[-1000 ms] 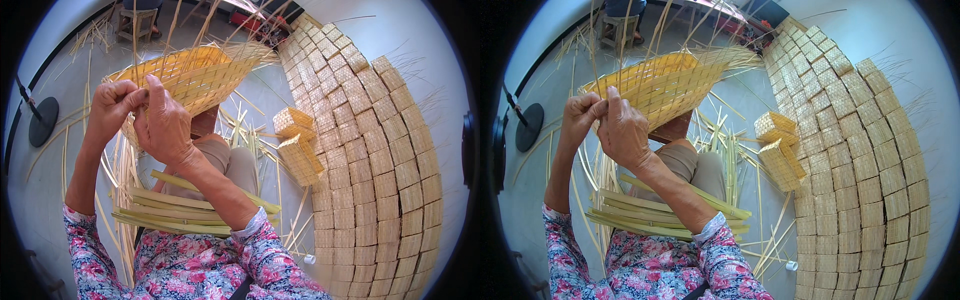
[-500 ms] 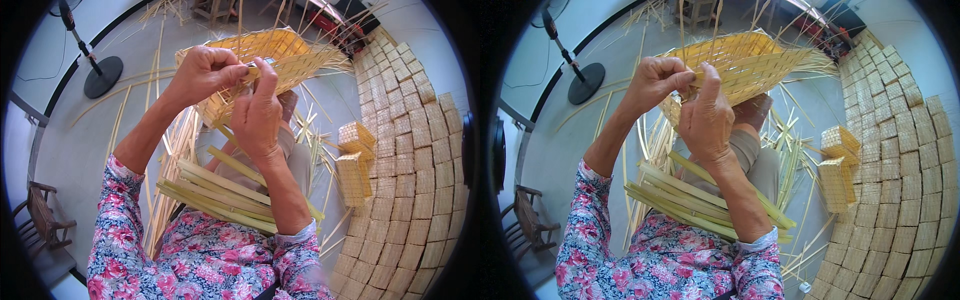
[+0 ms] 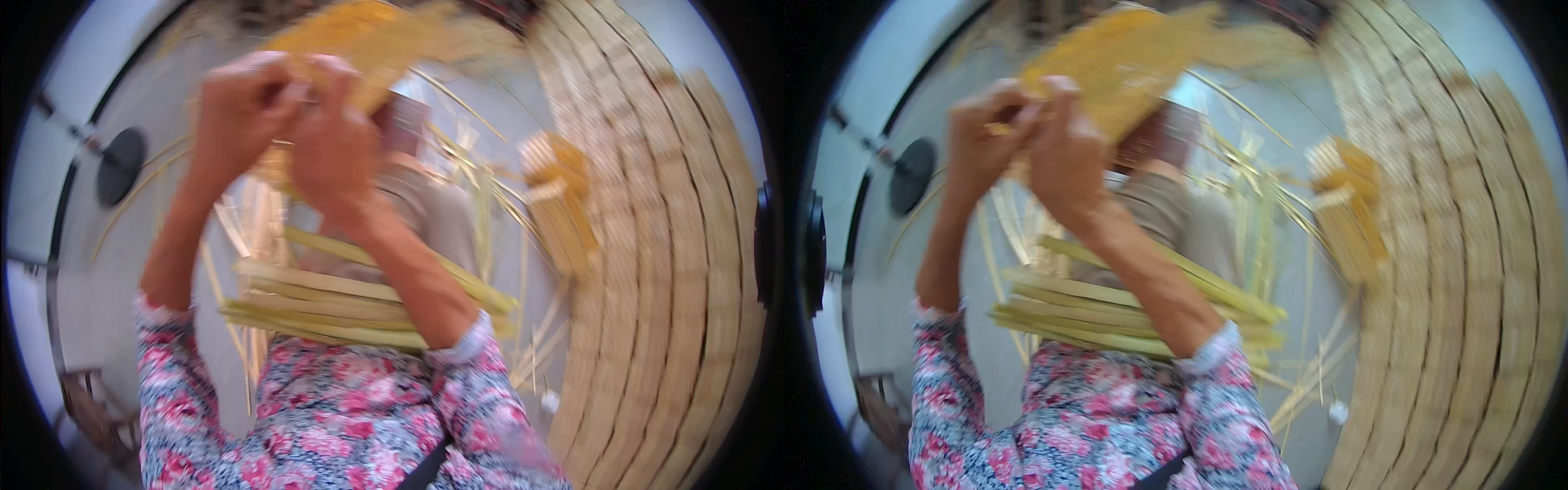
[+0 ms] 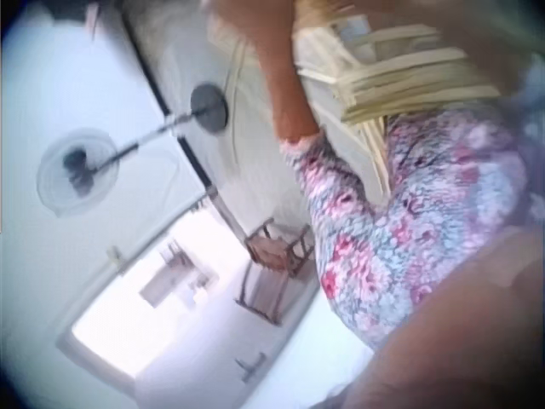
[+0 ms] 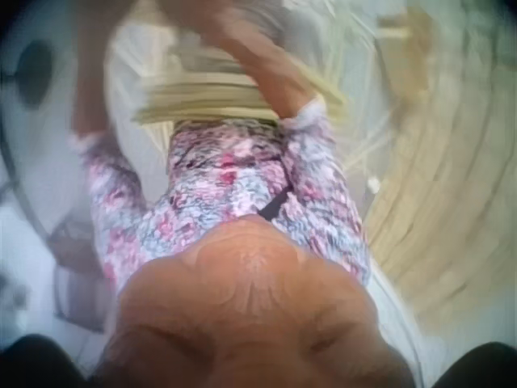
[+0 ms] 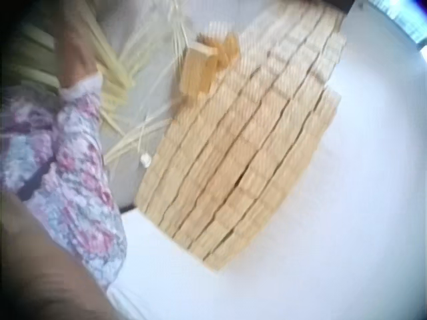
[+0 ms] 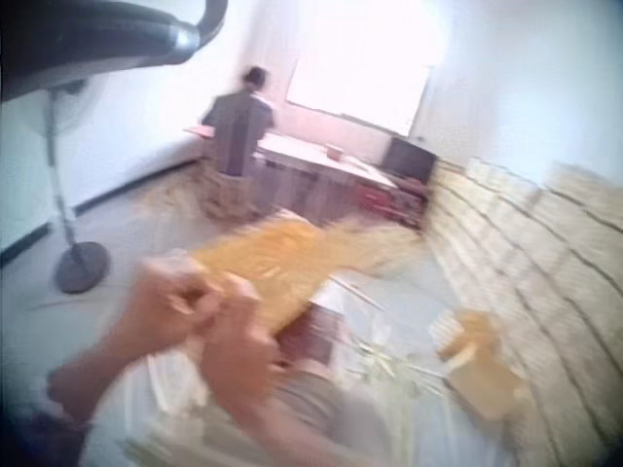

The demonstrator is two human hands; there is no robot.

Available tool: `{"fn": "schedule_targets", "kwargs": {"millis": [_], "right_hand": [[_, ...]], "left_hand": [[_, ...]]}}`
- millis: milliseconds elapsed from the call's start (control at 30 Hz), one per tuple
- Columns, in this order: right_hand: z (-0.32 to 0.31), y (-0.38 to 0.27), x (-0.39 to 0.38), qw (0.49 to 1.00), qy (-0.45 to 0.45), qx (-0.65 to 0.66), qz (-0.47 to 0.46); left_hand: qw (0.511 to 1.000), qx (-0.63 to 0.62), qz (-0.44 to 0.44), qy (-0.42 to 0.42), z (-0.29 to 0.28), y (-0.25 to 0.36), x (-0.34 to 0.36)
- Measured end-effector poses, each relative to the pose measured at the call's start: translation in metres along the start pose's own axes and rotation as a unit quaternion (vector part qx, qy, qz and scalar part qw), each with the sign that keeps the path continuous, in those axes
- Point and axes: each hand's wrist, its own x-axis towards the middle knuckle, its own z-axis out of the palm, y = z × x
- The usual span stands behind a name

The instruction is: The person weaves a rectangular basket using thin bamboo strips. They interlace the strips by hand, periodically adjusting the basket's position and pulling the strips tight to maintain the structure.

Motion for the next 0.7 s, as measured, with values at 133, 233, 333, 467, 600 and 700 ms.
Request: {"fn": "schedule_targets", "kwargs": {"millis": [133, 233, 333, 467, 600, 700], "right_hand": [[0.004, 0.004, 0.004, 0.992, 0.045, 0.121, 0.012], [0.004, 0.007, 0.011, 0.986, 0.050, 0.161, -0.018], [-0.015, 0.009, 0.012, 0.990, -0.024, 0.141, -0.004], [-0.075, 0.013, 0.018, 0.984, -0.125, 0.127, 0.015], [-0.134, 0.055, -0.003, 0.988, -0.119, 0.067, 0.072], [-0.166, 0.098, -0.013, 0.974, -0.085, 0.065, 0.201]], "left_hand": [[0.996, -0.063, -0.060, -0.027, 0.002, 0.013, -0.001], [0.995, -0.045, -0.084, -0.032, 0.000, 0.018, 0.001], [0.990, -0.079, -0.112, -0.038, -0.004, 0.015, 0.003], [0.999, -0.016, -0.044, -0.015, -0.017, -0.012, 0.003], [0.995, -0.047, -0.081, -0.025, -0.055, -0.066, -0.004], [0.996, -0.034, -0.087, -0.013, -0.080, -0.112, 0.006]]}}
